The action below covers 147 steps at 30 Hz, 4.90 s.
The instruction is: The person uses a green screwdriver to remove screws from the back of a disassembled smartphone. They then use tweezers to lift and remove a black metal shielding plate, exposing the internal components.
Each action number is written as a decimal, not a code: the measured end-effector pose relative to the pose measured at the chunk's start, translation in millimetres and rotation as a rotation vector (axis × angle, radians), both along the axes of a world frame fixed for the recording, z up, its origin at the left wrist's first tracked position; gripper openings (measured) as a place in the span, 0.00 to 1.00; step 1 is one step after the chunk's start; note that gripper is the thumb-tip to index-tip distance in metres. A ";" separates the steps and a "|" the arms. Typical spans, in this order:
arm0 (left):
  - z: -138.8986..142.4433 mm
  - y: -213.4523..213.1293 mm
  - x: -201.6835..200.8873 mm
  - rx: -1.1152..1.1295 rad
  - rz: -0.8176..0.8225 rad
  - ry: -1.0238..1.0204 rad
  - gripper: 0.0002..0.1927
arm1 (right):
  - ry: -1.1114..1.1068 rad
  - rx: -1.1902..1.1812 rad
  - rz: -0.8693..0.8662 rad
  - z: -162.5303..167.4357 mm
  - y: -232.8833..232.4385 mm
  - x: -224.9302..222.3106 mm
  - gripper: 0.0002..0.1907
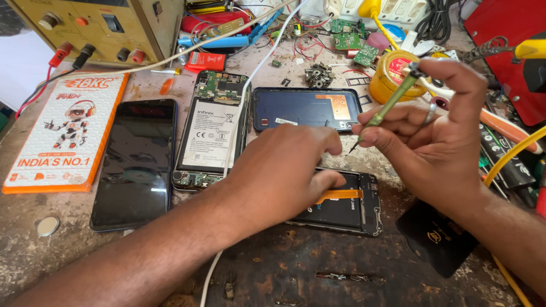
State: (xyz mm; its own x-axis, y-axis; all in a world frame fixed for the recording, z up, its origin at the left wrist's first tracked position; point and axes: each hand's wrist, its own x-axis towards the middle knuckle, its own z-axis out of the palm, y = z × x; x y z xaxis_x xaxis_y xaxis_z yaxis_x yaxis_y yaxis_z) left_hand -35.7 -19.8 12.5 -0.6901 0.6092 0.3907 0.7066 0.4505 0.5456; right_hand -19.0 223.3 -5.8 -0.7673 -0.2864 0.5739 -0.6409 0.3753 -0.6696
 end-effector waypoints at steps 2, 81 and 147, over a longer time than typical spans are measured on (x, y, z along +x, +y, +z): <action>-6.9 3.1 -5.3 0.026 0.029 -0.031 0.17 | 0.006 0.008 -0.052 4.8 -2.1 3.2 0.39; -31.7 39.6 -30.2 0.447 -0.447 -0.376 0.25 | 0.025 0.270 -0.315 40.9 2.1 39.0 0.07; -32.6 45.7 -50.6 0.086 -0.034 -0.004 0.09 | 0.114 0.334 -0.257 19.3 22.7 35.6 0.34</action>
